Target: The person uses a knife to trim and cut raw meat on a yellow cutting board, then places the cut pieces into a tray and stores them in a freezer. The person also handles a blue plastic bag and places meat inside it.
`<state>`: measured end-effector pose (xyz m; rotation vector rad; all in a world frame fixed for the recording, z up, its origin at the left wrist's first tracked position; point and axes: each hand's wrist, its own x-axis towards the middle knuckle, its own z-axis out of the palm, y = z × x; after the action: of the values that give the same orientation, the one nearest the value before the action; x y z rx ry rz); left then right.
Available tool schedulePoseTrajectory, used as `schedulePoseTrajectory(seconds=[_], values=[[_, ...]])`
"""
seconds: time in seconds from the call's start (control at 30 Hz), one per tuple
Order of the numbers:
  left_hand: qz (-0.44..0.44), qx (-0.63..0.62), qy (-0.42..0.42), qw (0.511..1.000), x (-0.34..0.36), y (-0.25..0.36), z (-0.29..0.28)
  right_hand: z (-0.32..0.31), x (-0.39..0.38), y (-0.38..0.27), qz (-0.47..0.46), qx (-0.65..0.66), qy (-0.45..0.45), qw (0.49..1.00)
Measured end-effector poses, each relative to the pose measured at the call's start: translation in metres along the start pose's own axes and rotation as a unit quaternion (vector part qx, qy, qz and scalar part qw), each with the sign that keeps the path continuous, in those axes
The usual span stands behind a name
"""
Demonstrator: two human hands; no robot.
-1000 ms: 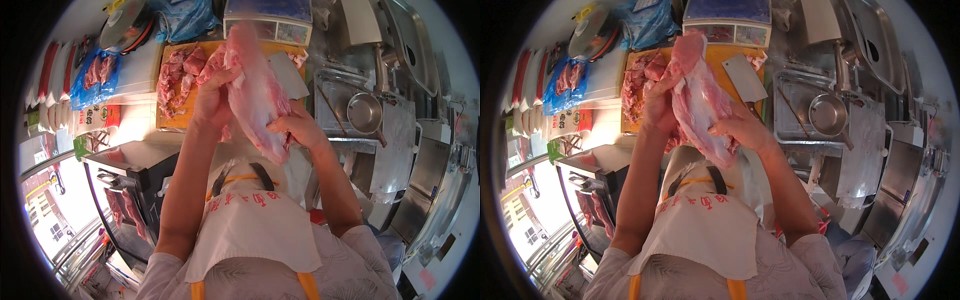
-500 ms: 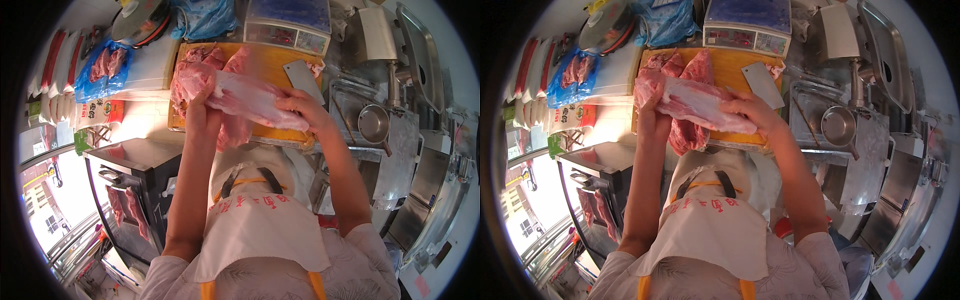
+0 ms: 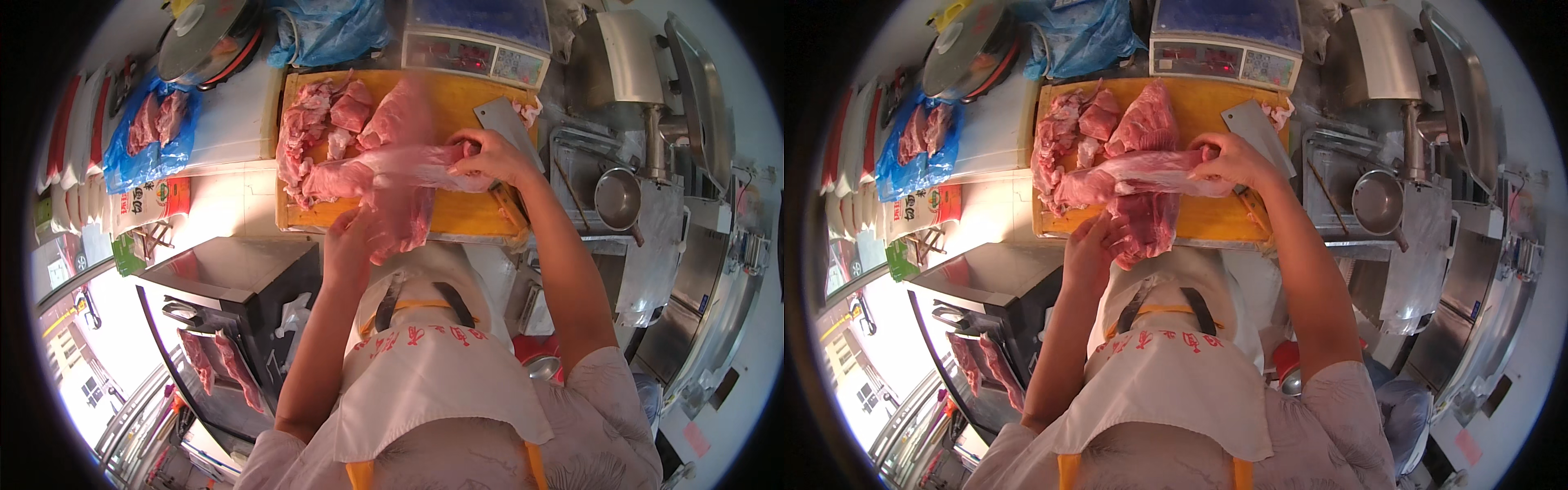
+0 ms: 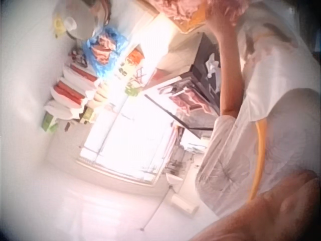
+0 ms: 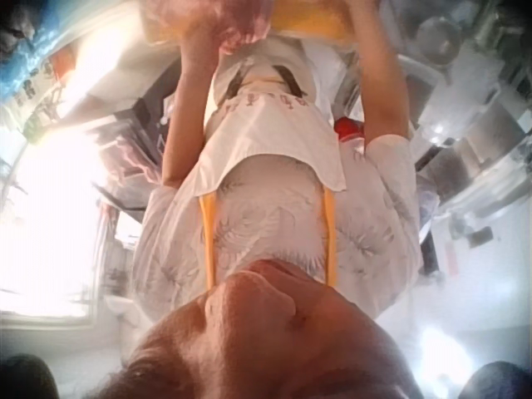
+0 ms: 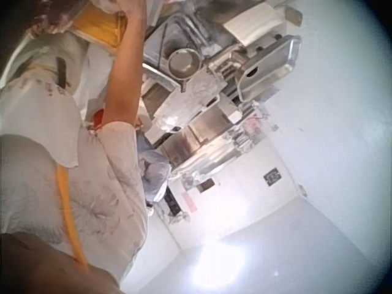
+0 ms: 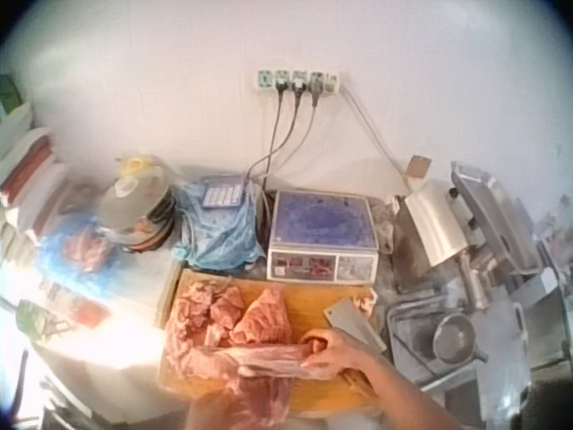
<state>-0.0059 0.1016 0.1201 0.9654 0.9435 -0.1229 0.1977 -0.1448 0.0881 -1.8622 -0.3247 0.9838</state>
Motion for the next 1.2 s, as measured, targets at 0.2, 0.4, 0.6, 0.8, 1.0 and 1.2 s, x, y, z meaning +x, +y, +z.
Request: schedulePoseTrajectory(seconds=[0.2,0.4,0.6,0.8,1.0,1.2], values=[[0.374,0.419,-0.039,0.826,0.018,0.015,0.054,-0.016,0.027,0.025,0.019,0.12,0.067,0.99],[0.626,0.498,-0.087,0.593,0.066,0.003,0.123,-0.03,0.022,0.053,0.025,0.084,0.119,0.989],[0.606,0.56,-0.045,0.563,0.073,-0.012,0.151,-0.044,0.018,0.063,0.072,0.234,0.176,0.953],[0.496,0.613,-0.086,0.609,0.089,-0.01,0.158,-0.052,0.009,0.067,0.056,0.302,0.173,0.936],[0.553,0.637,-0.067,0.532,0.099,-0.02,0.165,-0.054,0.007,0.074,0.049,0.34,0.176,0.923],[0.475,0.693,-0.044,0.541,0.115,-0.004,0.172,-0.072,0.004,0.084,0.052,0.317,0.211,0.923]])
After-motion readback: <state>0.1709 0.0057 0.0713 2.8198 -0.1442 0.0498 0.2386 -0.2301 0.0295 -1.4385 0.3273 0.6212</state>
